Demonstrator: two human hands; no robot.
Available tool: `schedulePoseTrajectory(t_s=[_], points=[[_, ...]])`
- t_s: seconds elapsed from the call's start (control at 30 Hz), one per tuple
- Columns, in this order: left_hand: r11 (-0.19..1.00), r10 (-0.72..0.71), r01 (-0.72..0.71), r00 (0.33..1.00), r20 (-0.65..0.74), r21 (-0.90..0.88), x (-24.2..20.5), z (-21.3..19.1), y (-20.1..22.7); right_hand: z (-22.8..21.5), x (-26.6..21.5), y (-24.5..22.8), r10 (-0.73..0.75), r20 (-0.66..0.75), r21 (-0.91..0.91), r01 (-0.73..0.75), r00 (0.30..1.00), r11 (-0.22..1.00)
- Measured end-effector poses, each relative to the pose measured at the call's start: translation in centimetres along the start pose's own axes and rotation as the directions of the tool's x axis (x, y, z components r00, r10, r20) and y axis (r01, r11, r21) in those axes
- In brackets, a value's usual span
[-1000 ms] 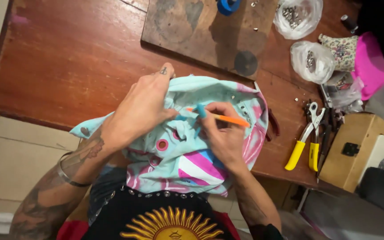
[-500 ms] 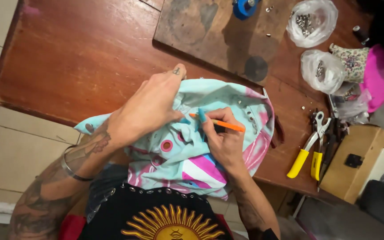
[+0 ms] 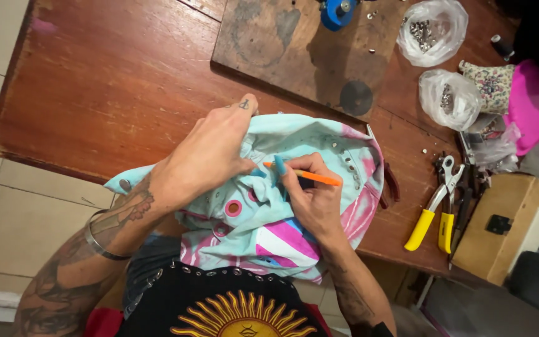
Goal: Marking a light blue garment with a pencil and using a manual press to attach metal studs
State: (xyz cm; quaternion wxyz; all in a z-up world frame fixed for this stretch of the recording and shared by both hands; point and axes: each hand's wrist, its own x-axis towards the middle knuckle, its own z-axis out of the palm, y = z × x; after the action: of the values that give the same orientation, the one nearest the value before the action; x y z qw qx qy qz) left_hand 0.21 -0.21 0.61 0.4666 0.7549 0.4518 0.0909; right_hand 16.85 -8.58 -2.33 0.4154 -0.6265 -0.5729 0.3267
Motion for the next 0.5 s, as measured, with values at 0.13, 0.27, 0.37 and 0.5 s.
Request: schedulePoseTrajectory(t_s=[0.13,0.27,0.37,0.5], points=[[1.0,-0.002,0.002,1.0,0.001,-0.004,-0.1,0.2,0.0,-0.1,-0.2,-0.2,-0.001,-0.002,-0.038,0.001,1.0,0.999],[1.0,0.01,-0.01,1.0,-0.02,0.01,-0.1,0.2,-0.1,0.6,-0.3,-0.9,0.064,-0.106,0.163,-0.046,0.992,0.986],[1.0,0.021,-0.02,0.999,-0.028,0.015,-0.4,0.0,0.2,-1.1,-0.3,1.2,0.008,-0.174,0.098,0.01,0.985,0.995],[0.999,0.04,-0.04,0.999,-0.009,0.025,0.0,0.4,-0.1,-0.3,-0.4,-0.4,0.005,-0.074,0.076,0.0,0.997,0.997]])
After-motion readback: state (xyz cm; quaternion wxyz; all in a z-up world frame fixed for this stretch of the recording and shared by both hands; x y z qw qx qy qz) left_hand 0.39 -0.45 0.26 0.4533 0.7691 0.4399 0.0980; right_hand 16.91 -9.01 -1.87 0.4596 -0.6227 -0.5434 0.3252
